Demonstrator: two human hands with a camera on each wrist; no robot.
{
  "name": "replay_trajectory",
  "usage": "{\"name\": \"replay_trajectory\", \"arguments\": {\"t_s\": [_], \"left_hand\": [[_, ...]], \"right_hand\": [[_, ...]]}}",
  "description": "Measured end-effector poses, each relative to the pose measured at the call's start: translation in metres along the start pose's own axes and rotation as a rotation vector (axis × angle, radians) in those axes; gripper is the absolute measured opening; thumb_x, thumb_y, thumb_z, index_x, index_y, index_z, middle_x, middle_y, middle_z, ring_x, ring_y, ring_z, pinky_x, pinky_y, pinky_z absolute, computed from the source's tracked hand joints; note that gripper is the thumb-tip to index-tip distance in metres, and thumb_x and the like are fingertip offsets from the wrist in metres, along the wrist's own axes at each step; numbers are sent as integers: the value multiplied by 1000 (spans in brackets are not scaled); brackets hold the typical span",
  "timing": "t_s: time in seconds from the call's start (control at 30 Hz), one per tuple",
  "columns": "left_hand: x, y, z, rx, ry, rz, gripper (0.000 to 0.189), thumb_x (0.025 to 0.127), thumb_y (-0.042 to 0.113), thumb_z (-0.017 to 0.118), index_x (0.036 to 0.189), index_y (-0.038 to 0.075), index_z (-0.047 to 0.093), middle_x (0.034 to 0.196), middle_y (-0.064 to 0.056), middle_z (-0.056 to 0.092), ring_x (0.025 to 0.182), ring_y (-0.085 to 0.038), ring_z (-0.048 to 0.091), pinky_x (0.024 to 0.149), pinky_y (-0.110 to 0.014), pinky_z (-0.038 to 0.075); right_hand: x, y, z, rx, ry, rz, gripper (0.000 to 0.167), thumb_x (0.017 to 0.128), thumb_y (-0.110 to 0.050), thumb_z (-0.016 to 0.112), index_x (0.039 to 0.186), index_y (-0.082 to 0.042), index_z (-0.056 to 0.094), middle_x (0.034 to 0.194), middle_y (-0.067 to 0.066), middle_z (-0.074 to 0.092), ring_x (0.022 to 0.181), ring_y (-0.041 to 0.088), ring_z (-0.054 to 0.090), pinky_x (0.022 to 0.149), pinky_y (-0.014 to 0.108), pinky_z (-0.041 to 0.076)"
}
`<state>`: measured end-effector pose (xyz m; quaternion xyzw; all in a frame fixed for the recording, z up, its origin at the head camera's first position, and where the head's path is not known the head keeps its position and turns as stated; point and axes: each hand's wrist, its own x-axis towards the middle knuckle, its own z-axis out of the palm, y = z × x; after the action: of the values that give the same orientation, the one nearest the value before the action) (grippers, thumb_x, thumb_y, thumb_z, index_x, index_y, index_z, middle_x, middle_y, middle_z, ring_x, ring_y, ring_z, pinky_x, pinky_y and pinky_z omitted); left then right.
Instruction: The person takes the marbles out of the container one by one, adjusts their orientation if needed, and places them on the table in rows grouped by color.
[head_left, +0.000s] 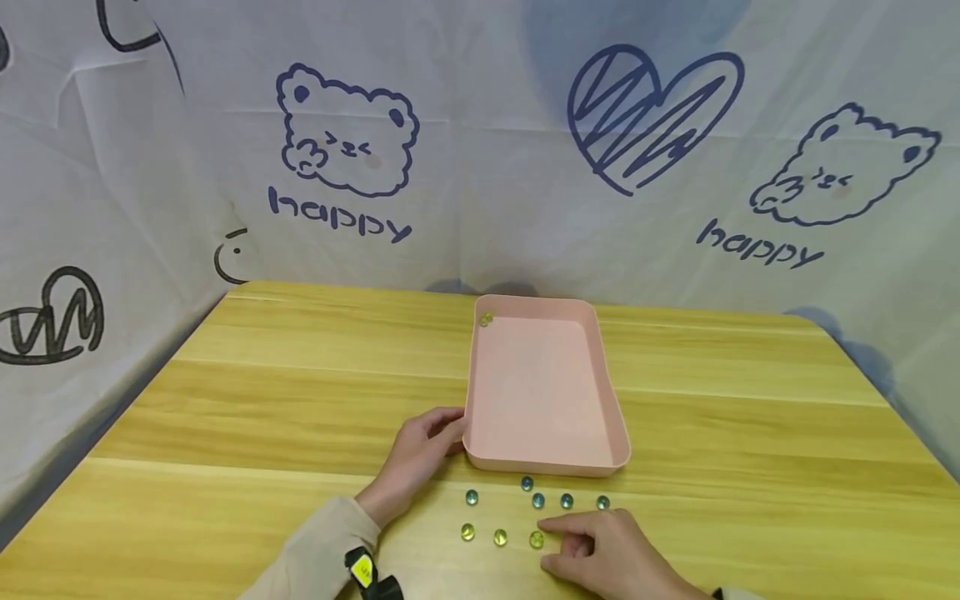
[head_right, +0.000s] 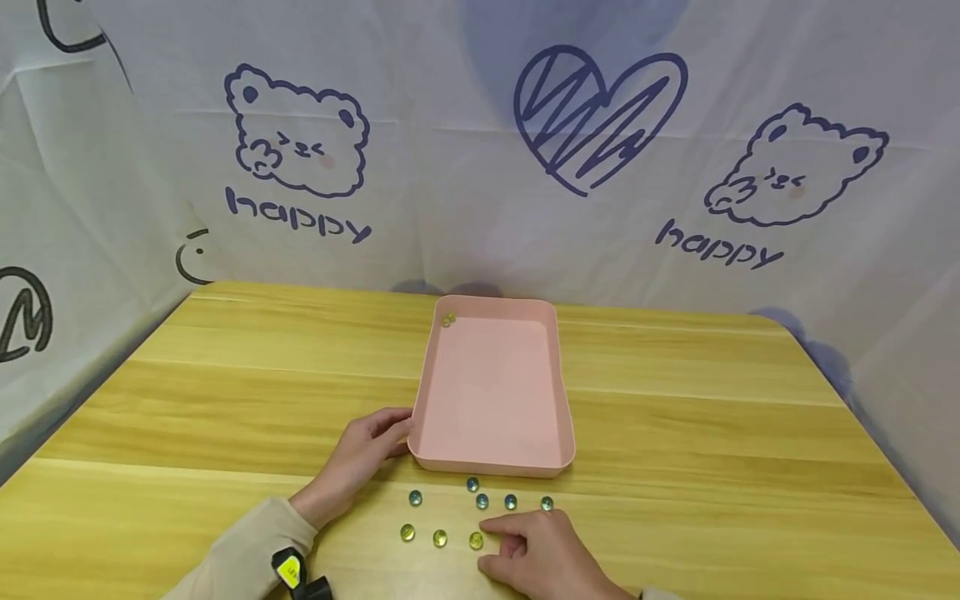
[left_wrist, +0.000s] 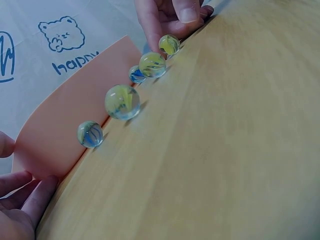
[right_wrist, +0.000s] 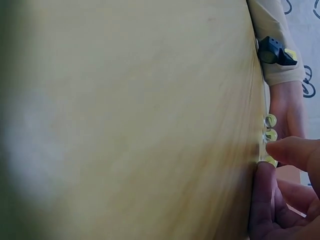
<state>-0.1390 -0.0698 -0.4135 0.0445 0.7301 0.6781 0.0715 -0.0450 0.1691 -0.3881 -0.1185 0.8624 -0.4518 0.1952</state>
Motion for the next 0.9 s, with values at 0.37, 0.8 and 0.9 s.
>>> {"name": "replay_trajectory", "arguments": {"t_s": [0.37, 0.8, 0.9], "left_hand": [[-1, -2, 0, -2, -1, 3, 32, 99, 12, 54, 121, -10, 59, 119, -21, 61, 106, -28, 61, 88, -33, 54], [0, 0, -2, 16, -3, 1, 33, 99, 13, 55, 121, -10, 59, 118, -21, 61, 105, -28, 61, 87, -32, 55], [0, 0, -2, 13, -6, 7, 33, 99, 13, 55, 121, -11, 59, 118, -22, 62, 105, -29, 61, 87, -33, 55]], "right_hand": [[-10, 5, -2, 65, 1, 25, 48, 83, -25, 77, 119, 4, 66, 72, -2, 60, 63, 10, 55, 53, 19, 47], [-11, -7, -34, 126, -123, -192, 35, 90, -12, 69, 119, 7, 64, 97, 4, 70, 87, 7, 64, 73, 23, 55], [-7, -12, -41, 94, -99, -320, 40, 91, -13, 68, 123, 9, 61, 100, 7, 69, 89, 10, 64, 76, 25, 56]]}}
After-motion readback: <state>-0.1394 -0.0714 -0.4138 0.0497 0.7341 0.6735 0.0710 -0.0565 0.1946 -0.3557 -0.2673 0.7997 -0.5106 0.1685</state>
